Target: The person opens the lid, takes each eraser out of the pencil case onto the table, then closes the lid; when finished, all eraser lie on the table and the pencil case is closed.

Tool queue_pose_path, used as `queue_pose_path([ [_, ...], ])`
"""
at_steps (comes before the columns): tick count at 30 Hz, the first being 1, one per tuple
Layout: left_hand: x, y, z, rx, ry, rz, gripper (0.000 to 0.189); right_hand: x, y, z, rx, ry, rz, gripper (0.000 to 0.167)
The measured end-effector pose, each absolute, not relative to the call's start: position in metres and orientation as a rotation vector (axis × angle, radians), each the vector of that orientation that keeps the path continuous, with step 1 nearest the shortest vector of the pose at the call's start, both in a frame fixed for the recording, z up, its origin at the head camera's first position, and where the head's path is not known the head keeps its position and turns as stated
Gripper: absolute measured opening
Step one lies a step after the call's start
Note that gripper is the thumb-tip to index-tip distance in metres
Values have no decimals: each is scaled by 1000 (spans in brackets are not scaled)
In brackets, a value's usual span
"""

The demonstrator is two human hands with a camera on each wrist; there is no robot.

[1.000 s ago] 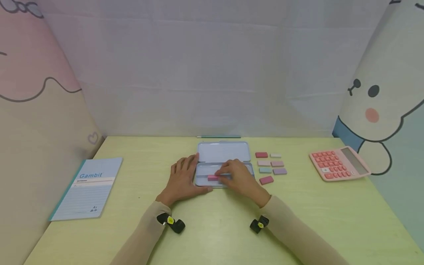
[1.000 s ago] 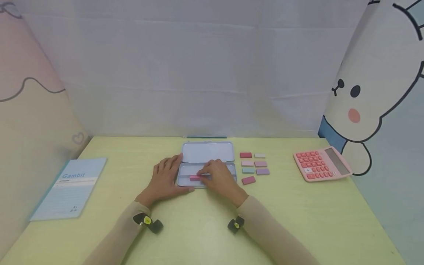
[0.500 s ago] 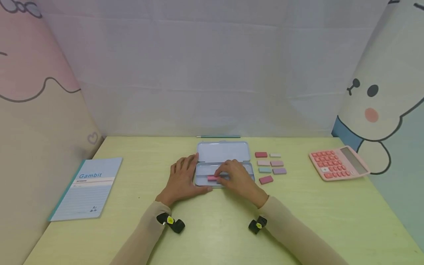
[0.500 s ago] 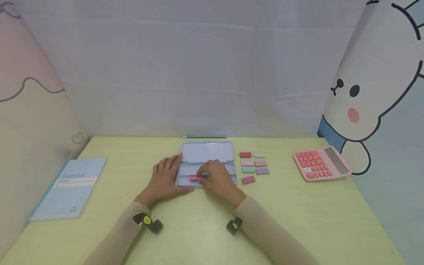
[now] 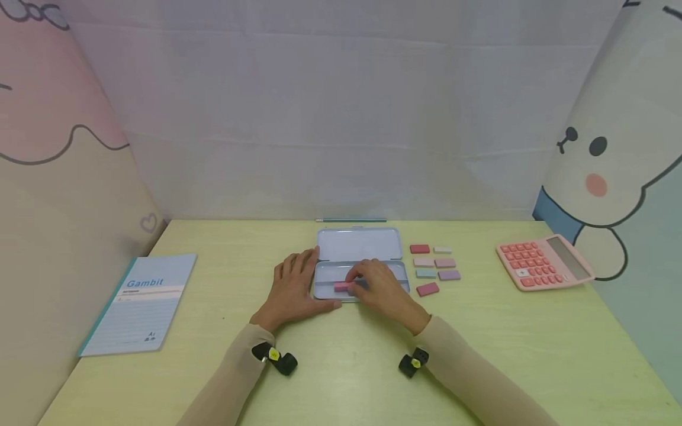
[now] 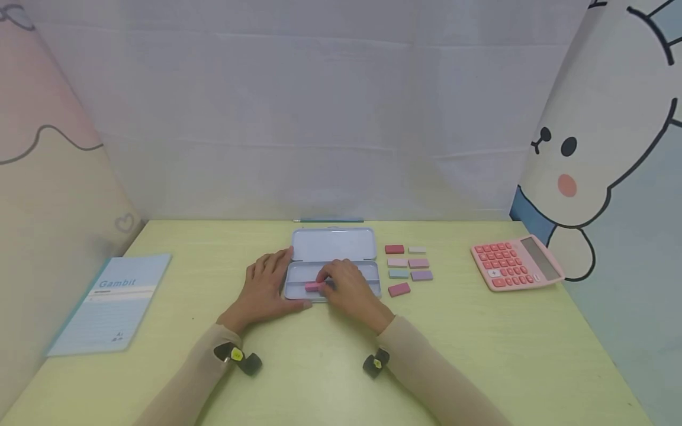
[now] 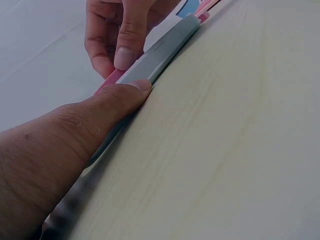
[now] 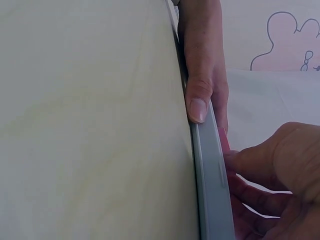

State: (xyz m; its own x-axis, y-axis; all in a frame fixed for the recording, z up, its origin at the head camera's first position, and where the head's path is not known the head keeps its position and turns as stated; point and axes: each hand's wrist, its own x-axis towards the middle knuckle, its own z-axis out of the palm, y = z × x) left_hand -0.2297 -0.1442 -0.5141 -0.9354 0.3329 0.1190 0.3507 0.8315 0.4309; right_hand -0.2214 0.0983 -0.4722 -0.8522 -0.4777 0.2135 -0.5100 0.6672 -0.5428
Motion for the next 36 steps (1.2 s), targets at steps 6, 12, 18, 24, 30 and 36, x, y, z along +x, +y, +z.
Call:
queue_pose_path([
  [6,-230,-144,-515,-550,-2980,-707,130,-216,105,-463,752,-2825,1037,7],
  [12,-230,-144,-516,-548,-2983,-695,131,-212,124,-460,671,-2795,1067,5],
  [18,-231,-144,-517,-551,-2981,-677,132,-209,149,-461,596,-2760,1091,5],
  [24,-230,-145,-518,-556,-2969,-689,131,-209,174,-463,570,-2719,1068,5],
  [30,-230,-146,-519,-549,-2978,-672,132,-206,198,-463,531,-2732,1031,5],
  [36,-231,-145,-518,-561,-2975,-675,132,-199,217,-461,400,-2810,1072,5],
])
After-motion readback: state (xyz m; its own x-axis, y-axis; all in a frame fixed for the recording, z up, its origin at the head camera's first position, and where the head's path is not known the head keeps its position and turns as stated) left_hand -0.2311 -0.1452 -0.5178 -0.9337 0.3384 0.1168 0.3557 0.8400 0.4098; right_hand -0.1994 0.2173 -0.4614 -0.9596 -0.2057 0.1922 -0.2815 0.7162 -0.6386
